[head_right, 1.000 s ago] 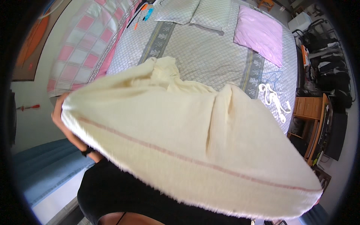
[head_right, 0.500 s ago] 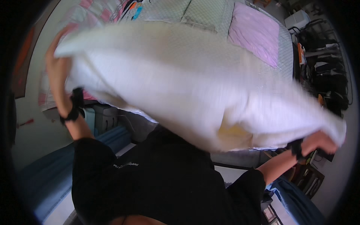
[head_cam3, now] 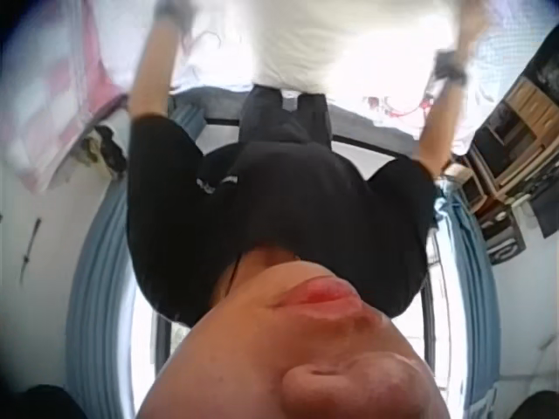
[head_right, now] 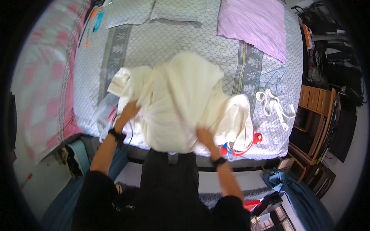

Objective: Folding a white bathrobe on a bed.

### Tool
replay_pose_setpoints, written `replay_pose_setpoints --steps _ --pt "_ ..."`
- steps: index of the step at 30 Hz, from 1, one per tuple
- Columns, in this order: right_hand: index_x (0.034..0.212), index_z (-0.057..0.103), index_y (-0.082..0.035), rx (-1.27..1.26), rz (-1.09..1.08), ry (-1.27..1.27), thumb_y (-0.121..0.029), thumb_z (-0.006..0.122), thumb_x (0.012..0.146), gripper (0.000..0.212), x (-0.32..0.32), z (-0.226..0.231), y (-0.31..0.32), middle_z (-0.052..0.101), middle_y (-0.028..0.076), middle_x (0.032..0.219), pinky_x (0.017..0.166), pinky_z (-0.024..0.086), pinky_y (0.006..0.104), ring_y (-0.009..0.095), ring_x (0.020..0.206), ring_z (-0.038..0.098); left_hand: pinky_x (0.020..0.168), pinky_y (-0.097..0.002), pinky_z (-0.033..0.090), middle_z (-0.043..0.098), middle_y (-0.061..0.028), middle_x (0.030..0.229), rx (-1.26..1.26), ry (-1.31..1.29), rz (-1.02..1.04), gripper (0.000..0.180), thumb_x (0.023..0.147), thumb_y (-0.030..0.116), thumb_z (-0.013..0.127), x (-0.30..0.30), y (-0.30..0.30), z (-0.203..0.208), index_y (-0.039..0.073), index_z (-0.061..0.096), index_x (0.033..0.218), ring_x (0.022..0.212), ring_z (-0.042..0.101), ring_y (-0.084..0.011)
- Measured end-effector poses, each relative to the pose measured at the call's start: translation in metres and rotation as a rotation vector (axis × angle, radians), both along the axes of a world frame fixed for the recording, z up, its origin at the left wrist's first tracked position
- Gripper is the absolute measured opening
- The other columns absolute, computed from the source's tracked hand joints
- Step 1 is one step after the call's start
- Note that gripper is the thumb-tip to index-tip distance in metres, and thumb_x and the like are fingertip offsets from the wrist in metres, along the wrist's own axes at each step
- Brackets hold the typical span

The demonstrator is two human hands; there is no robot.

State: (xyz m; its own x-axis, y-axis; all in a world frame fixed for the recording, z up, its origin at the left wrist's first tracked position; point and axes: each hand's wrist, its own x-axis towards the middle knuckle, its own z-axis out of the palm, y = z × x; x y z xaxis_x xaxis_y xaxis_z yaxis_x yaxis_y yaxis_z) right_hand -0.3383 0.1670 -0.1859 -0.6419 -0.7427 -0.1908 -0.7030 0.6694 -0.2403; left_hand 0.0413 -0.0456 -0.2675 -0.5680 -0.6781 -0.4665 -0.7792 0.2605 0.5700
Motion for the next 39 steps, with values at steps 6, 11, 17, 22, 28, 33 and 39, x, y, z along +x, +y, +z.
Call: replay_pose_setpoints --steps 6,11,17,22,28,33,39 --pt "0.109 0.055 -0.003 0.518 0.343 -1.149 -0.028 0.058 0.087 0.033 0.105 -0.064 0.087 0.060 0.018 0.094 0.082 0.045 0.0352 0.033 0.092 0.058 0.087 -0.0390 0.044 0.059 -0.0221 0.112 -0.232 0.124 0.633 0.048 0.077 0.011 0.063 -0.105 0.026 -0.071 -0.002 0.050 0.122 0.102 0.056 -0.0371" --pt "0.115 0.055 -0.003 -0.120 0.035 -0.762 -0.019 0.053 0.089 0.030 0.007 -0.133 -0.009 0.056 0.020 0.113 0.091 0.041 0.0370 0.035 0.106 0.052 0.103 -0.0449 0.025 0.037 -0.0214 0.135 -0.563 0.036 0.193 0.055 0.073 0.012 0.064 -0.245 0.027 -0.159 -0.006 0.042 0.121 0.126 0.034 -0.0344" --pt "0.134 0.034 0.006 -0.382 0.098 -0.002 -0.035 0.047 0.093 0.060 -0.198 -0.250 -0.169 0.032 0.027 0.138 0.108 0.022 0.0439 0.042 0.130 0.027 0.100 -0.0421 0.030 0.043 -0.0188 0.132 -0.872 0.025 0.352 0.037 0.077 0.008 0.056 -0.297 0.033 -0.237 0.000 0.049 0.113 0.124 0.040 -0.0315" --pt "0.139 0.023 0.002 -0.149 0.196 0.201 -0.038 0.038 0.094 0.063 -0.189 -0.314 -0.205 0.019 0.020 0.147 0.108 0.015 0.0501 0.035 0.136 0.017 0.098 -0.0420 0.031 0.046 -0.0177 0.130 -0.869 -0.098 0.264 0.028 0.082 0.005 0.051 -0.301 0.038 -0.236 0.000 0.051 0.109 0.122 0.044 -0.0305" --pt "0.141 0.022 0.000 -0.053 0.513 -0.187 -0.030 0.047 0.091 0.063 -0.125 -0.271 -0.149 0.020 0.015 0.148 0.109 0.016 0.0494 0.030 0.137 0.019 0.097 -0.0430 0.033 0.046 -0.0172 0.130 -0.830 -0.071 0.373 0.017 0.087 0.002 0.046 -0.298 0.034 -0.226 -0.003 0.048 0.104 0.118 0.045 -0.0331" --pt "0.143 0.023 -0.009 -0.031 0.605 0.016 -0.036 0.046 0.092 0.062 -0.196 -0.282 -0.172 0.021 0.007 0.149 0.109 0.017 0.0480 0.024 0.137 0.021 0.099 -0.0410 0.030 0.044 -0.0152 0.131 -0.831 -0.053 0.330 0.030 0.090 0.005 0.045 -0.291 0.035 -0.233 -0.003 0.046 0.118 0.121 0.040 -0.0315" --pt "0.142 0.025 -0.008 -0.168 0.212 0.173 -0.034 0.039 0.094 0.056 -0.206 -0.315 -0.200 0.020 0.010 0.149 0.108 0.014 0.0530 0.029 0.137 0.018 0.098 -0.0426 0.032 0.045 -0.0171 0.131 -0.784 -0.002 0.409 0.026 0.087 0.001 0.048 -0.309 0.033 -0.224 -0.003 0.047 0.112 0.119 0.042 -0.0335"
